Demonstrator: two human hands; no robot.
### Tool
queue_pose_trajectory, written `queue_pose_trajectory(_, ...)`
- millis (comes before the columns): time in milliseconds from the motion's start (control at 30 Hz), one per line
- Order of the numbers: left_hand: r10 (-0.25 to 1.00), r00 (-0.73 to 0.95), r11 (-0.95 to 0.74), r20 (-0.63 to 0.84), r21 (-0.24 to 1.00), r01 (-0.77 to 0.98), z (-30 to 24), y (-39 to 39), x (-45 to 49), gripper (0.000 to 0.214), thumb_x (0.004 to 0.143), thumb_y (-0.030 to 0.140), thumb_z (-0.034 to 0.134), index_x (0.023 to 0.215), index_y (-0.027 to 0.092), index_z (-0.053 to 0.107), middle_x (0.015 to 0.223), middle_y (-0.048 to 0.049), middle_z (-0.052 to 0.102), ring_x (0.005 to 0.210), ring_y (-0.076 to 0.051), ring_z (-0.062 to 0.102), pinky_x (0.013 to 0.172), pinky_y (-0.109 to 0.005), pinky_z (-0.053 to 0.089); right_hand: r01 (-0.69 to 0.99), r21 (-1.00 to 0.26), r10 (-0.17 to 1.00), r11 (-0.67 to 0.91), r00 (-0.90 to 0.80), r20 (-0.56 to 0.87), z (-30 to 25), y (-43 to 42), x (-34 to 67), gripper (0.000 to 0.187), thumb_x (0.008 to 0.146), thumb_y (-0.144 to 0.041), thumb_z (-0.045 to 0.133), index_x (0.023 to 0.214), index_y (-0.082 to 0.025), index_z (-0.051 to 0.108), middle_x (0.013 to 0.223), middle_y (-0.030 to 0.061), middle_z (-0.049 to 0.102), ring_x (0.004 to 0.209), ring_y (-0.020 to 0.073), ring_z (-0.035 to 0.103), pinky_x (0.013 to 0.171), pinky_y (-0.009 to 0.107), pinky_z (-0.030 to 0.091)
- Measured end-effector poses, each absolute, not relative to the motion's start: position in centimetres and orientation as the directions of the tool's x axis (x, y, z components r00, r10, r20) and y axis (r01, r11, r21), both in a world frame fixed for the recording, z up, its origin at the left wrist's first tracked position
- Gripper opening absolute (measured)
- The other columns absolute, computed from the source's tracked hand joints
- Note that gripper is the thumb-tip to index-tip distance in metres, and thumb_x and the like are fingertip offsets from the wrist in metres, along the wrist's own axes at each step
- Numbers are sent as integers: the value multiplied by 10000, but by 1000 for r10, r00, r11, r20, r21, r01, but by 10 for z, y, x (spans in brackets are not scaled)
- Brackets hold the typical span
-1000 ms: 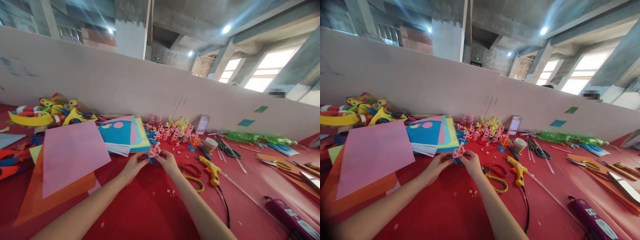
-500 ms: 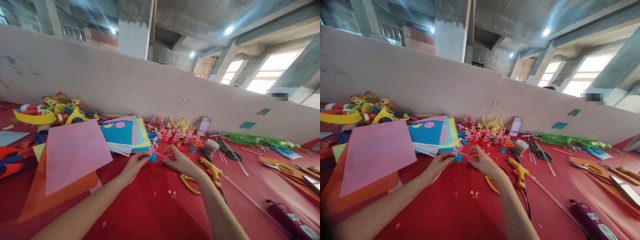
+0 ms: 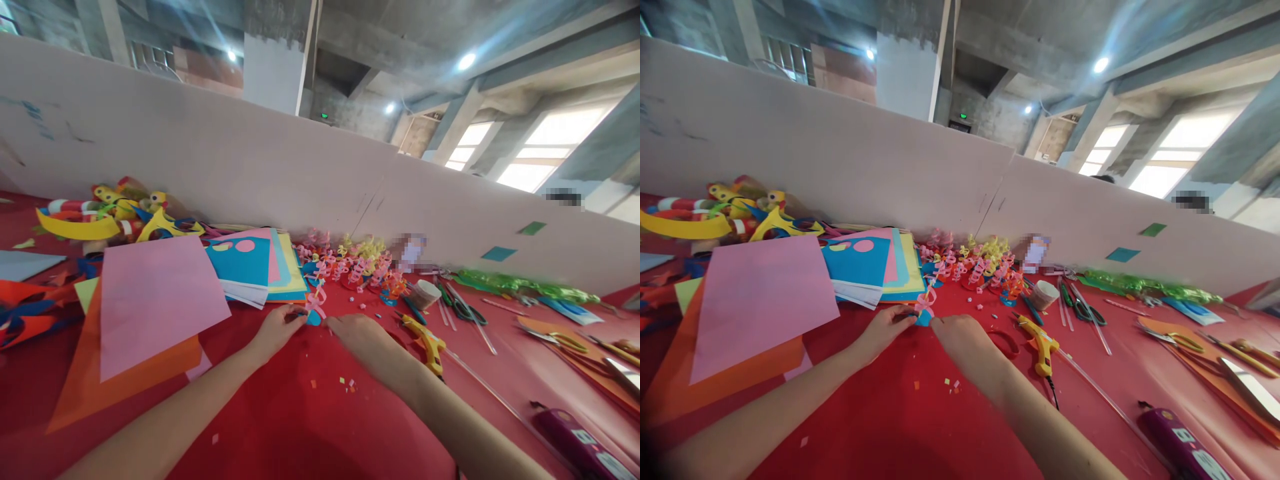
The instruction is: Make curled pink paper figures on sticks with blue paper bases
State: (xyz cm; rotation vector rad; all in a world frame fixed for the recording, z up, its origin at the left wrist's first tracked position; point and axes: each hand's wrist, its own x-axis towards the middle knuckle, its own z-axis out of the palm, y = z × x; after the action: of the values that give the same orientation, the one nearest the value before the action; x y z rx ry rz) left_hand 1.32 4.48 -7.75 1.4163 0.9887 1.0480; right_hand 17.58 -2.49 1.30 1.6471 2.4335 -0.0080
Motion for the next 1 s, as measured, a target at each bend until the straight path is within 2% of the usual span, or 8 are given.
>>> queue_pose_trajectory(100, 947, 299, -141, 118, 988, 57, -77, 44, 13, 177, 638, 291, 635, 777, 187, 672, 859, -50, 694, 871, -237, 617, 818, -346, 454, 850, 247, 885, 465, -439, -154, 14, -21, 169, 187, 868, -122, 464, 926, -159, 638, 804, 94, 682, 744, 204, 635, 615, 269, 431)
queue_pose_trajectory(167, 932, 333, -174, 141, 982, 70, -75, 43, 14, 160, 631, 269, 637, 762, 186, 679, 844, -52, 689, 854, -234, 613, 805, -340, 457, 788, 288, 834, 544, -547, -77, 14, -20, 166, 143, 854, -151, 519, 839, -173, 659, 819, 86, 667, 799, 207, 607, 644, 279, 424)
queue_pose_trajectory(267, 908, 377, -234, 185, 968, 89, -72, 40, 15, 118, 609, 203, 633, 715, 196, 685, 820, -43, 685, 840, -224, 602, 806, -327, 450, 724, 327, 758, 608, -652, 34, 14, -22, 160, 106, 823, -183, 585, 758, -176, 668, 874, 91, 636, 914, 227, 545, 731, 317, 410)
queue_pose_trajectory(367, 850, 446, -371, 280, 920, 129, -69, 37, 17, 134, 606, 148, 623, 714, 202, 684, 814, -44, 683, 833, -218, 597, 797, -319, 445, 731, 290, 757, 617, -652, 33, 19, -24, 156, 91, 819, -187, 590, 785, -181, 674, 883, 85, 632, 915, 232, 530, 736, 333, 393)
queue_pose_trajectory(467, 783, 534, -456, 320, 879, 142, -67, 33, 19, 89, 639, 140, 594, 667, 194, 659, 836, -59, 668, 827, -212, 599, 725, -287, 461, 777, 156, 790, 610, -612, -37, 27, -20, 155, 137, 832, -162, 556, 809, -192, 688, 849, 69, 659, 872, 208, 559, 704, 297, 370)
queue_pose_trajectory(567, 750, 597, -434, 284, 893, 121, -66, 30, 20, 108, 678, 147, 543, 663, 187, 642, 872, -60, 638, 806, -197, 607, 655, -257, 468, 861, -41, 858, 506, -508, -73, 32, -11, 158, 139, 794, -148, 562, 803, -193, 693, 787, 43, 679, 777, 172, 592, 651, 260, 358)
queue_pose_trajectory(767, 818, 523, -363, 240, 920, 146, -69, 30, 20, 176, 593, 144, 591, 748, 192, 659, 801, -38, 632, 721, -200, 603, 627, -280, 465, 810, -495, 892, 314, -431, -139, 27, 11, 173, 315, 689, -90, 574, 987, -186, 605, 705, -21, 639, 577, 103, 555, 502, 185, 355)
queue_pose_trajectory(1000, 777, 620, -225, 114, 969, 103, -75, 31, 20, 144, 653, 232, 607, 788, 182, 609, 701, -21, 654, 649, -199, 629, 557, -263, 458, 726, -676, 852, 125, -427, -301, 11, 37, 186, 165, 662, -153, 586, 780, -161, 702, 667, -9, 671, 568, 116, 568, 515, 201, 405)
